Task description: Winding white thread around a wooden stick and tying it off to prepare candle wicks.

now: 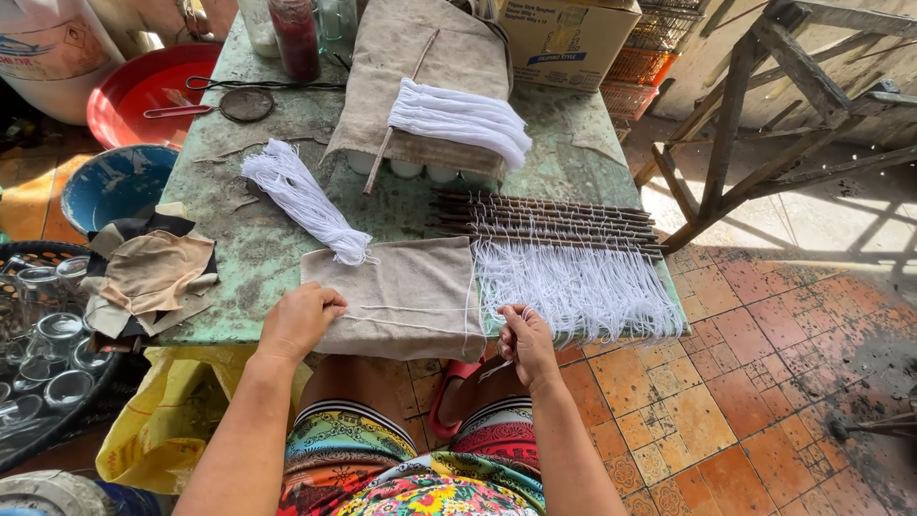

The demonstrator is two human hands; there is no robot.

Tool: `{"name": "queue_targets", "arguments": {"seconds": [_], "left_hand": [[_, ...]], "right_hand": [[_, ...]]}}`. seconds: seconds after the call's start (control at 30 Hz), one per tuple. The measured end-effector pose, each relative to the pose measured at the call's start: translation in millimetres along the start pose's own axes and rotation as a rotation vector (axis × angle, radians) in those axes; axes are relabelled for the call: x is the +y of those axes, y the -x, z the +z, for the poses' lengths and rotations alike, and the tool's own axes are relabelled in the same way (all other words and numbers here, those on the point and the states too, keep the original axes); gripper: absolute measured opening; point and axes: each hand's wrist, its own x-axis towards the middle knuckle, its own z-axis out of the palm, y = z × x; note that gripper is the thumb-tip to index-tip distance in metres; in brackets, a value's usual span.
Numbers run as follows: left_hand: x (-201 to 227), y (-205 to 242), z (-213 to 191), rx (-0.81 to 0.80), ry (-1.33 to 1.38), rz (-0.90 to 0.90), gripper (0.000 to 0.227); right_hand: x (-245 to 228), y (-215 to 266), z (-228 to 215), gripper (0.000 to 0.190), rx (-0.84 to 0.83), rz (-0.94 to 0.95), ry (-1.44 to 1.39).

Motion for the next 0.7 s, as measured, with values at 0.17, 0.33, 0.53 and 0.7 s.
{"name": "queue_targets", "arguments": {"seconds": [0.17, 0.33, 0.53, 0.7], "left_hand": [[-11, -1, 23, 0.065, -0.105, 0.069, 0.009], [0, -4, 26, 0.096, -0.089, 0.149, 0.012], [2, -23, 47, 0.148, -0.135, 0.198, 0.009], [-5, -29, 53, 0.209, -0.148, 0.238, 0.018]], "right_hand": [[-4, 2, 5, 0.017, -0.003, -0.025, -0.021], [-3, 1, 9, 0.019, -0.018, -0.039, 0.009], [-1, 0, 10, 0.018, -0.039, -0.042, -0.003], [-26, 10, -4, 0.009, -0.13, 0.028, -0.269]]}}
